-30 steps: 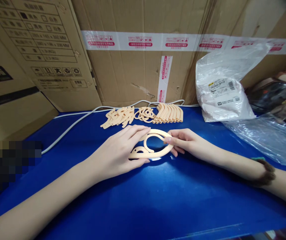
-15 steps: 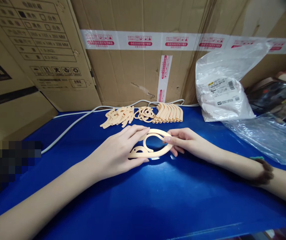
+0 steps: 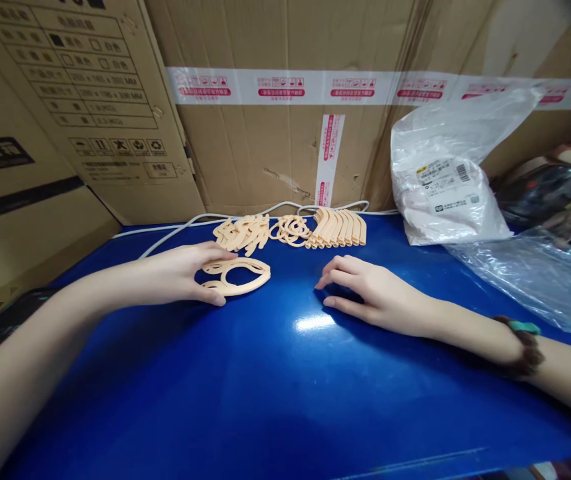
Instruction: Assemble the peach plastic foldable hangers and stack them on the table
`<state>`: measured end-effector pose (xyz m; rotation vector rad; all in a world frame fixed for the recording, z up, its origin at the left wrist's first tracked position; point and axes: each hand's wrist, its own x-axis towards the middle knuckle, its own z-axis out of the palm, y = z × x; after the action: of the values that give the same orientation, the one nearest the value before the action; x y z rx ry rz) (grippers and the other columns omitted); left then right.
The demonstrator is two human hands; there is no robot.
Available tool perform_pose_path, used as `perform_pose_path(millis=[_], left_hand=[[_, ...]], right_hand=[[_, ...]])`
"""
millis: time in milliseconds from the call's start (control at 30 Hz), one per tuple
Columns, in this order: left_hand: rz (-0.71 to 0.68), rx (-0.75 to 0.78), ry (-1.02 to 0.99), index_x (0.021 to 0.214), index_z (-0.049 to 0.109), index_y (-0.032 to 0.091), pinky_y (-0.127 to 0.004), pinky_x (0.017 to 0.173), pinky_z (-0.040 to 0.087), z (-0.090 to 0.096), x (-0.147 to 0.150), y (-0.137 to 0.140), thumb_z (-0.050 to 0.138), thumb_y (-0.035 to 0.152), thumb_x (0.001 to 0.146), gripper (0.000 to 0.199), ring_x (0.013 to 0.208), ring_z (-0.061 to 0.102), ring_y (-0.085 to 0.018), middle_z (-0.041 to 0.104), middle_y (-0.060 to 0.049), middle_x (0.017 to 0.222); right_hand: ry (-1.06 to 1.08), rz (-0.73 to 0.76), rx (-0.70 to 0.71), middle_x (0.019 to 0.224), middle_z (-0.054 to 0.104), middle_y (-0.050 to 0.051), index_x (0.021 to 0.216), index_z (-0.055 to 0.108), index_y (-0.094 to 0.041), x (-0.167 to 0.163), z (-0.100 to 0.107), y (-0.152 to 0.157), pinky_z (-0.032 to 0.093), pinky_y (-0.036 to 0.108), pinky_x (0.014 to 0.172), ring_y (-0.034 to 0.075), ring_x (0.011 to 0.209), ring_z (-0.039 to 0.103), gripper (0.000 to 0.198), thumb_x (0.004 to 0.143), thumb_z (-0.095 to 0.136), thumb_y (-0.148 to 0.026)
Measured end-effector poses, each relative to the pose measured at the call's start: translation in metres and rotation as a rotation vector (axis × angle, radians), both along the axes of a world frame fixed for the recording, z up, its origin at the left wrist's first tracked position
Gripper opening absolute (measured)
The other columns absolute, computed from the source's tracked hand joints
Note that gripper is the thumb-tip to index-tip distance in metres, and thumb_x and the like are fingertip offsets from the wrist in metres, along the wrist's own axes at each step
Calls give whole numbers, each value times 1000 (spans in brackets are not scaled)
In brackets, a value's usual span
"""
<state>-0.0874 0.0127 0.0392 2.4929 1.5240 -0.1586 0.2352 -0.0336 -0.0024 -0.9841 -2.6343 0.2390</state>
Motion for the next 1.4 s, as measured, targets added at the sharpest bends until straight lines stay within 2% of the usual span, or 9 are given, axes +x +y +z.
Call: perform_pose_path(millis=[300, 533, 667, 967, 1167, 1400], left_hand=[[-4, 3, 1, 140, 46, 28, -41, 113, 28, -4, -7, 5, 65, 70, 64, 89, 138, 33, -31, 36, -5, 152], [-5, 51, -52, 129, 58, 28, -43, 108, 36, -1, -7, 4, 66, 66, 66, 74, 130, 45, -34, 53, -6, 139], [-21, 90, -80, 129, 58, 26, -46, 107, 36, -6, -9, 7, 64, 64, 69, 71, 129, 46, -34, 53, -9, 139], [-48, 99, -85, 127, 58, 22, -42, 105, 39, -4, -5, 9, 63, 57, 73, 64, 123, 52, -32, 57, -9, 134], [-71, 114, -61, 128, 57, 24, -42, 105, 39, -6, -7, 10, 60, 55, 77, 60, 124, 52, -30, 56, -9, 135], [-60, 121, -65, 129, 57, 24, -44, 106, 38, -6, -7, 9, 59, 56, 76, 62, 125, 51, -31, 56, -9, 136]], right_hand=[[-62, 25, 56, 113, 56, 9, 111, 58, -18, 1, -1, 1, 46, 37, 90, 20, 101, 54, 22, 96, 47, -30], [-80, 40, 83, 112, 56, 10, 111, 58, -18, 0, 0, 0, 47, 37, 90, 20, 100, 55, 23, 96, 46, -30], [-117, 40, 123, 113, 56, 11, 113, 58, -18, 0, -1, 0, 48, 39, 89, 22, 100, 56, 26, 96, 44, -31], [-165, 34, 163, 115, 57, 11, 114, 58, -17, -1, 0, -1, 50, 38, 87, 22, 100, 57, 28, 97, 41, -32], [-181, 38, 181, 115, 58, 11, 115, 59, -18, 0, -1, -1, 50, 39, 87, 22, 101, 57, 29, 98, 40, -33], [-166, 46, 185, 114, 58, 11, 113, 59, -17, -1, -1, -1, 50, 40, 87, 22, 100, 58, 28, 97, 41, -31]])
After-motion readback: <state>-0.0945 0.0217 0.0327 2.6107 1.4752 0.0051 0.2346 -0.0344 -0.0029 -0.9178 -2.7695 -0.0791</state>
